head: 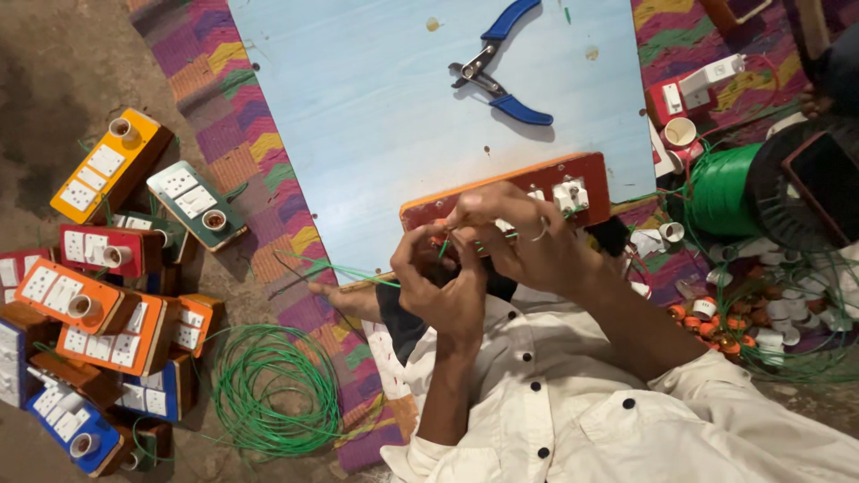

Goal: The person assembles electrical switchboards by connecting green wires to switches and sockets using a screwdriver and wire cutters. The person strips wire ends, inserts them into terminals, and tightens screws on multiple switchboard units.

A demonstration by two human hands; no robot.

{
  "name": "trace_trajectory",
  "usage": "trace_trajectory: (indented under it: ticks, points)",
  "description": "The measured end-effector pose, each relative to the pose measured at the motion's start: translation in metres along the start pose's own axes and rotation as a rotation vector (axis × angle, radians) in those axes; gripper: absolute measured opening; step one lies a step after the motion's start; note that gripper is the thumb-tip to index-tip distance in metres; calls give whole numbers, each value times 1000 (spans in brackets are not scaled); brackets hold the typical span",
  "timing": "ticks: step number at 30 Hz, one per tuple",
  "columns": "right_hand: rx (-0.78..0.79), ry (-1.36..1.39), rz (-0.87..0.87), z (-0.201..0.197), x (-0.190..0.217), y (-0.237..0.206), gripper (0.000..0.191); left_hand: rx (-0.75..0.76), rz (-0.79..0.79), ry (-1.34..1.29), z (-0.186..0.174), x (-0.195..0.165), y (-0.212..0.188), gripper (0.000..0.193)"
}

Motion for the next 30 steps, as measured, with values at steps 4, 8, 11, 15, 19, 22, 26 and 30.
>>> trace_trajectory:
  ticks: [4, 8, 11, 15, 19, 22, 26, 30]
  points:
    - [54, 37, -17, 1, 7, 10, 42, 21, 78, -105, -2, 10, -5, 46]
    - [2, 4, -136, -14, 30, 23, 33, 27, 70, -158, -5, 24, -8, 47]
    - [-57, 324, -19, -22, 27, 27, 31, 60, 85, -207, -2, 27, -8, 50]
    - [140, 259, -102, -18, 34, 25, 26, 22, 193, 68, -7, 18, -11, 51]
    - [67, 314, -119, -21, 36, 21, 21, 117, 165, 218, -9, 22, -12, 46]
    - [66, 214, -118, -19, 33, 16, 22, 127, 179, 299, -6, 28, -10, 42]
    - [70, 453, -33, -14, 24, 11, 24, 121, 203, 375, -1, 33, -9, 38]
    - [86, 258, -120, -15, 27, 6, 17, 112, 214, 415, 0, 36, -9, 33]
Point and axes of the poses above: each hand's wrist, its own y-axis towards the middle knuckle, its own z-axis out of the palm, x = y × z, the point moved 8 cm from there along y, towards the middle knuckle, and after that the axes turned 11 degrees about -z, right-handed, at the moved point
